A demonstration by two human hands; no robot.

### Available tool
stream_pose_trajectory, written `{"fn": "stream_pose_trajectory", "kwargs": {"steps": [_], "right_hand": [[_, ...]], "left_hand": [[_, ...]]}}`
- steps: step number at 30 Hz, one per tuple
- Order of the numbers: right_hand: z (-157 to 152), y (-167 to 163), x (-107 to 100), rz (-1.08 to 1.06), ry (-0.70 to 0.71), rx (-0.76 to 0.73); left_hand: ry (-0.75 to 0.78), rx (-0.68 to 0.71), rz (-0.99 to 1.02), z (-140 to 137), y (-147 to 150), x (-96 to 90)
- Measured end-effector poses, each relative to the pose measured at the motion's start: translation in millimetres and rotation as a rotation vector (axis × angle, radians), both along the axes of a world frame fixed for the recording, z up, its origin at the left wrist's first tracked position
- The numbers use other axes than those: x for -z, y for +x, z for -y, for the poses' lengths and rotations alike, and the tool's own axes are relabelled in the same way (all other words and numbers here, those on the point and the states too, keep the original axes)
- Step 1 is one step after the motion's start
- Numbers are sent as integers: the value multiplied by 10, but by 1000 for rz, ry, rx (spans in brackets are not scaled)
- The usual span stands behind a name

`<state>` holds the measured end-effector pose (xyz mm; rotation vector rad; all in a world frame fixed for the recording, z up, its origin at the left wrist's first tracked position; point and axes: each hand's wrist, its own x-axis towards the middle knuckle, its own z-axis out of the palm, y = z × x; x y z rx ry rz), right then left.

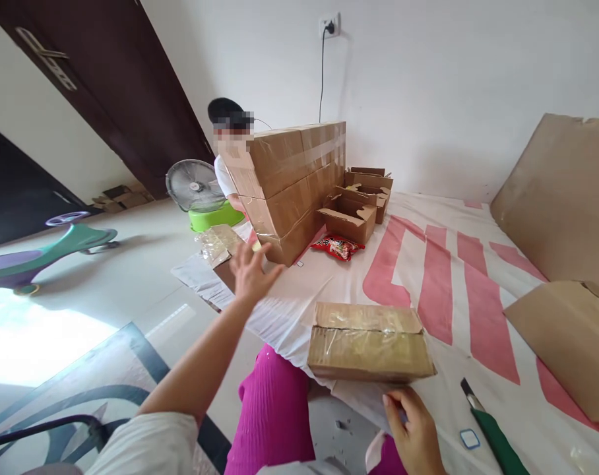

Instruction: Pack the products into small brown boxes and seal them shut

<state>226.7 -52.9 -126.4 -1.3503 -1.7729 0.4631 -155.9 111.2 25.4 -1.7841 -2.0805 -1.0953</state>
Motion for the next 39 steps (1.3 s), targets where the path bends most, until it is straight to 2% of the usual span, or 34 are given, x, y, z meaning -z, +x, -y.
{"fn": "stream_pose_trajectory", "kwargs": {"steps": [1, 2, 4, 5, 7, 9, 13, 15, 19, 22, 26, 28, 29, 32, 33, 34, 36, 38, 39], "right_hand": [[-20, -24, -2, 26, 14, -16], [-39, -47, -6, 50, 26, -29], [-66, -85, -24, 84, 51, -38], [-71, -101, -38, 93, 59, -38], [-65, -123, -80, 90, 56, -36], [-42, -126, -142, 60, 23, -36], [1, -16, -322, -25, -69, -30], [-3, 119, -420, -25, -70, 20], [-111, 508, -563, 43, -8, 216], [-228, 812, -590, 116, 0, 322], [-282, 1120, -535, 330, -17, 340], [-266, 1208, -495, 483, -98, 316], [-256, 1235, -477, 555, -156, 301], [-250, 1256, -448, 688, -289, 265], [-260, 1253, -447, 706, -301, 258], [-277, 1250, -451, 716, -298, 259], [-322, 1250, -476, 727, -275, 292], [-363, 1257, -523, 745, -264, 324], [-374, 1259, -551, 757, -269, 318]], "left_hand": [[-78, -170, -48, -62, -223, -68], [-178, -271, -83, -112, -446, -127], [-420, -301, -136, -164, -852, -194], [-488, -262, -172, -161, -1018, -200], [-518, -165, -250, -99, -1266, -162], [-462, -35, -298, 18, -1433, -90], [-318, 243, -241, 270, -1684, 26], [-286, 332, -201, 366, -1767, 36], [-298, 407, -145, 526, -1768, -37], [-291, 478, -114, 655, -1689, -111], [-322, 625, -104, 798, -1600, -142], [-300, 623, -123, 825, -1495, -131], [-252, 575, -154, 832, -1400, -123], [0, 376, -276, 887, -887, -92], [84, 375, -271, 928, -644, -72], [170, 453, -211, 979, -377, -42], [201, 644, -85, 1095, 176, 53], [120, 822, -98, 1182, 667, 186], [107, 855, -92, 1202, 862, 255]]}}
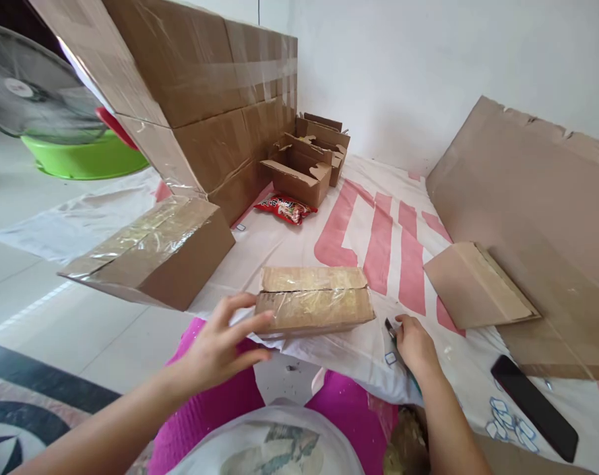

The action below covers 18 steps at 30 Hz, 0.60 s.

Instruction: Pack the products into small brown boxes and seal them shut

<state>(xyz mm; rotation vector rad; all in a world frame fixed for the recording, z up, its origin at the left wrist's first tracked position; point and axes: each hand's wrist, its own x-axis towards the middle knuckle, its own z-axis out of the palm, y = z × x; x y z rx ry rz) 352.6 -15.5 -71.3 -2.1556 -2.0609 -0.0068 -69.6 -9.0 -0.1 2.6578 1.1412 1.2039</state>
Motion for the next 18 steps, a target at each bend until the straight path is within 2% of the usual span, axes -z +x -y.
{"fn": "stream_pose_trajectory", "kwargs": {"steps": [2, 4, 8, 11, 13, 15, 17, 18], "right_hand": [[8, -10, -54, 5, -48, -41], [54, -35, -84, -15, -101, -90], [144, -49, -55, -19, -115, -117], [79, 23, -102, 6, -114, -98], [-34, 54, -279, -4, -12, -61], [-168, -16, -592, -20, 198, -55], [-289, -246, -978, -17, 378, -168], [-340, -422, -1165, -13, 385, -297]], "left_hand": [[10, -16, 84, -11, 264, 120], [-11, -18, 159, -62, 371, 195], [-49, 23, 199, -139, 341, 231], [-39, 23, 203, -140, 313, 235], [-36, 14, 200, -137, 318, 242], [-38, 11, 193, -142, 329, 250], [-43, 14, 188, -151, 336, 255], [-46, 14, 187, -154, 337, 256]]}}
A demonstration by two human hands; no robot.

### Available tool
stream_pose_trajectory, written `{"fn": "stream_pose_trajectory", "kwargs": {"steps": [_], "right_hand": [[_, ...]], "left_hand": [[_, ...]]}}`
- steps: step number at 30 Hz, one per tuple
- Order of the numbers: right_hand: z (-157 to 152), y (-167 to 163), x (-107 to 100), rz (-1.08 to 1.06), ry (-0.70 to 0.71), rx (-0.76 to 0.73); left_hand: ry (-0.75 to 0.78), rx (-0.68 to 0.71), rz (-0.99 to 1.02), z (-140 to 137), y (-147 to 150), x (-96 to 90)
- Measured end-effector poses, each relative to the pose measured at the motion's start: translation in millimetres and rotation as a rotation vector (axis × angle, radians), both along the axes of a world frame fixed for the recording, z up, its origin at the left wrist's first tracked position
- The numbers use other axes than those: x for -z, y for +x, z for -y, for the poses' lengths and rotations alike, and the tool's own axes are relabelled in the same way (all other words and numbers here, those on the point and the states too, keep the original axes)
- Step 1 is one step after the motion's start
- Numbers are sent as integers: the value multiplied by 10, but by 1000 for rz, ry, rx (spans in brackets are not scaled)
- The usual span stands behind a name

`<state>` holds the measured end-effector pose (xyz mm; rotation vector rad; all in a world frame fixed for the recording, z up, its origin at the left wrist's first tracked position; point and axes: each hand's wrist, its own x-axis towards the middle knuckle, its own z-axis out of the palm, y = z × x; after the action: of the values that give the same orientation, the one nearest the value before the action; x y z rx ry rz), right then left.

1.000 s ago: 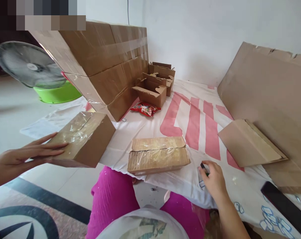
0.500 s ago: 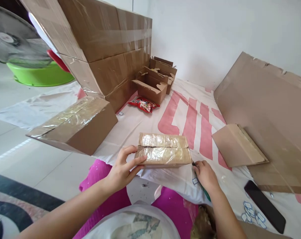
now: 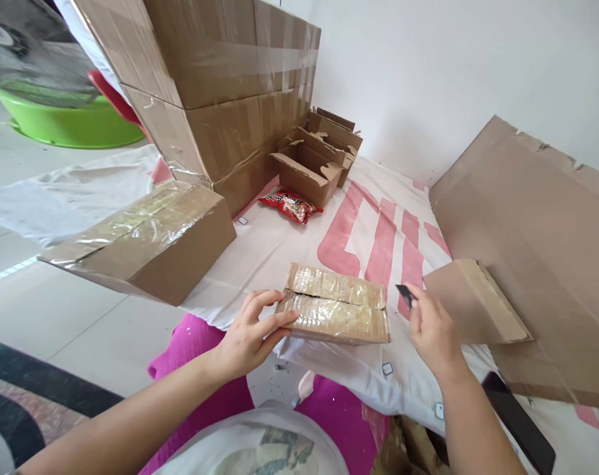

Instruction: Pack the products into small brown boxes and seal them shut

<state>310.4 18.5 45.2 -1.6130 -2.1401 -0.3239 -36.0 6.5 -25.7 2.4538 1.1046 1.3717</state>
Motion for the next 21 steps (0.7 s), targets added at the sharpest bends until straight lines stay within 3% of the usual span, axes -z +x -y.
{"fn": "stream_pose_trajectory", "kwargs": {"steps": [2, 4, 7, 9, 13, 17, 21], "right_hand": [[-88, -432, -293, 94, -85, -279], [-173, -886, -436, 209, -158, -471], [-307, -1395, -427, 388, -162, -629], [-376, -1524, -376, 486, -165, -686], [-362, -1223, -375, 618, -194, -686], [-145, -560, -482, 668, -262, -525], [87, -127, -541, 552, -323, -374]], "left_hand": [[-8, -2, 3, -3, -1, 1], [-15, -8, 7, 0, -4, 4], [-16, -15, 2, 8, -12, 18], [-15, -17, -6, 10, -21, 28], [-25, -18, -37, 5, -40, 21], [-38, 1, -48, 8, -30, -37], [-37, 23, -53, 11, 11, -98]]}}
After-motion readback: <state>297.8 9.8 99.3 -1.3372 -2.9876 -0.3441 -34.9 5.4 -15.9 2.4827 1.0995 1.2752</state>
